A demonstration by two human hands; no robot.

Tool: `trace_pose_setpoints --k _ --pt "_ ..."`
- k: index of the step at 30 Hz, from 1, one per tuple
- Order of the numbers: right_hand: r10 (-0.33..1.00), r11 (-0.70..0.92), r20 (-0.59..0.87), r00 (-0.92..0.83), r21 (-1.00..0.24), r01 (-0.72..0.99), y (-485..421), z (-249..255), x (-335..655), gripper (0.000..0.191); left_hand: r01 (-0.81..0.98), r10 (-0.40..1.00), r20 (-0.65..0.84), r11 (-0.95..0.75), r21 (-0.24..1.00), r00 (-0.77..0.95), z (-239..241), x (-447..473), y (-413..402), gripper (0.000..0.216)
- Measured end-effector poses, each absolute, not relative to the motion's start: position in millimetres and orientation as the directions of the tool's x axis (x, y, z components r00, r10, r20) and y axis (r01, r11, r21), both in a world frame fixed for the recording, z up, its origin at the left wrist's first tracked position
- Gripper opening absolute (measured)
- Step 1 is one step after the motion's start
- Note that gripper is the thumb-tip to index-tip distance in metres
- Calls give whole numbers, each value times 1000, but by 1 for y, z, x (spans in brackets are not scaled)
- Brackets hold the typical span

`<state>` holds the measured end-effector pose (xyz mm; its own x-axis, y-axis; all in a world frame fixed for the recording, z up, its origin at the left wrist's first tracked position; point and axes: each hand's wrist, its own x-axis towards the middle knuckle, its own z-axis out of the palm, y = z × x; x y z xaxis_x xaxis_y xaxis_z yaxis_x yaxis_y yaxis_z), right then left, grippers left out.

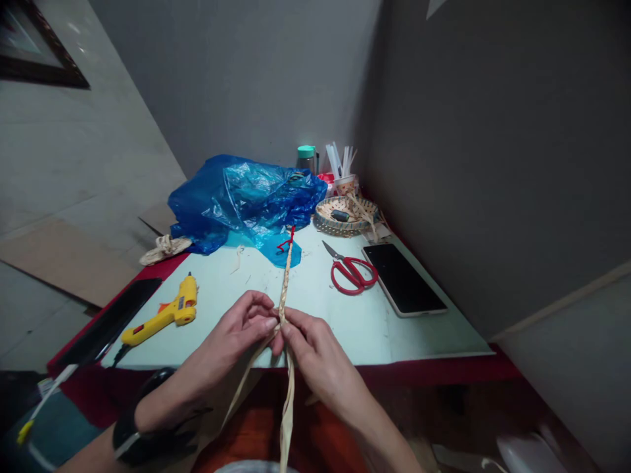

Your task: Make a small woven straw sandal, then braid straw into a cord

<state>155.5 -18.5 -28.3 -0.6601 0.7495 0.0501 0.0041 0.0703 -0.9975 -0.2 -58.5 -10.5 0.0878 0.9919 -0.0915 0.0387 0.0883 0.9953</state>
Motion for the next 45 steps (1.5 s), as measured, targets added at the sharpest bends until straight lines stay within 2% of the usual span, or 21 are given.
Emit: trace_pose_setpoints --k 5,9,11,13,15,20,23,28,30,31,33,35,38,41,45 --pt "717 199 114 -687 -979 45 -21 -27 156 28 46 968 -186 180 983 167 -13 1 -56 14" --pt "700 365 74 -711 -892 267 -23 -22 160 27 81 965 -221 211 974 144 -12 -2 -58 17" --pt "729 467 38 -684 -758 456 -25 -18 161 23 118 968 -232 220 968 100 -14 -2 -59 14" --pt "770 534 12 -638 -561 633 -29 -15 160 18 171 971 -234 222 960 52 -16 -1 -59 10" --pt "794 567 32 -608 -404 718 -33 -15 157 14 205 974 -228 221 954 14 -17 2 -59 13" --pt "777 628 247 -579 -231 743 -53 -24 145 16 158 971 -233 239 958 -58 -18 5 -60 14" --pt "736 654 381 -560 -182 735 -64 -32 136 20 126 961 -271 276 953 -51 -19 3 -62 15" --pt "681 674 451 -576 -79 735 -74 -43 127 23 -56 961 -274 276 959 41 -21 -3 -66 16" --pt "661 713 440 -608 -115 692 -73 -40 132 25 -85 962 -268 272 958 56 -21 -6 -66 17" --pt "655 740 417 -630 -185 647 -71 -36 138 24 -96 963 -265 269 958 55 -21 -7 -67 17" --pt "671 739 354 -652 -398 544 -63 -24 150 23 -137 964 -259 266 954 61 -20 -9 -66 14" --pt "744 644 319 -587 -577 503 -52 -12 161 22 -183 963 -257 268 946 83 -20 -9 -66 13" --pt "829 515 243 -504 -683 518 -35 -5 166 24 -196 964 -240 259 946 115 -19 -9 -65 15" --pt "794 400 66 -604 -806 436 -25 -11 158 25 -183 970 -207 228 956 128 -20 -9 -65 21" --pt "780 328 33 -625 -871 365 -23 -21 147 22 -163 969 -210 230 960 127 -20 -8 -69 28"
